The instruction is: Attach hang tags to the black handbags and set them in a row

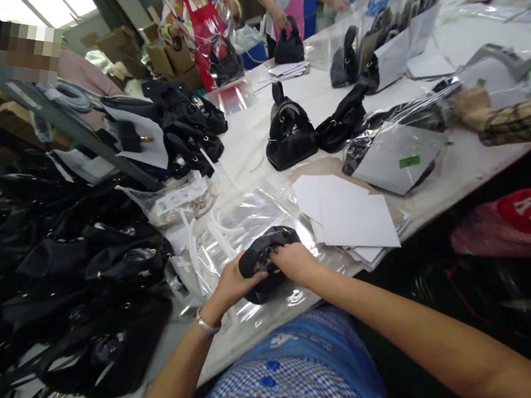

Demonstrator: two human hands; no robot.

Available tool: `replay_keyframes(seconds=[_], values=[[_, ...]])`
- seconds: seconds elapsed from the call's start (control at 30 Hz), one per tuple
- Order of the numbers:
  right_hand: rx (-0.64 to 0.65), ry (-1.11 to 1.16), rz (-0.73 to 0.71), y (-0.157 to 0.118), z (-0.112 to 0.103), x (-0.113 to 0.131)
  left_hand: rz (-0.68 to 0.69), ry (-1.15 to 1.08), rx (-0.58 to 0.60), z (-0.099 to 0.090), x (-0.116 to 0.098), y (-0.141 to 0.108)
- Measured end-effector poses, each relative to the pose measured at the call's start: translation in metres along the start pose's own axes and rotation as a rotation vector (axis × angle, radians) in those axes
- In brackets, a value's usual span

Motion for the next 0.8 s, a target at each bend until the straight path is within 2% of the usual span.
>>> replay_keyframes(seconds=[0.1, 0.17, 0.3, 0.4, 0.53, 0.67, 0.73, 0.8], values=[[-0.035, 0.051, 0.032, -0.004, 0.006, -0.008, -0.040, 0.139, -0.085, 0.007, 0.004, 0.000], [-0.088, 0.133, 0.120, -0.011, 0.009, -0.016, -0.064, 0.213, -0.110, 0.009, 0.006, -0.001], [-0.193, 0.265, 0.291, -0.034, 0.015, -0.027, -0.087, 0.247, -0.202, 0.000, 0.004, -0.004], [-0.232, 0.245, 0.275, -0.047, 0.018, -0.028, -0.104, 0.253, -0.246, -0.009, 0.004, -0.004], [-0.214, 0.141, 0.121, -0.052, 0.018, -0.022, -0.017, 0.375, -0.143, -0.005, 0.000, -0.001], [-0.218, 0.072, 0.031, -0.047, 0.012, -0.012, -0.028, 0.337, 0.088, 0.012, 0.003, 0.006], [-0.237, 0.093, 0.018, -0.044, 0.011, -0.008, -0.086, 0.330, 0.111, 0.014, 0.008, 0.012], [-0.264, 0.143, 0.002, -0.043, 0.011, -0.004, -0.139, 0.374, 0.051, 0.011, 0.015, 0.020]])
Point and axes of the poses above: each hand's wrist, its own y-axis towards the middle knuckle, its own z-axis out of the palm, x = y × z, the point moved 4 cm from there along y, towards the middle knuckle, and after that the axes turned 15 degrees about -x, right-handed, at the moved point
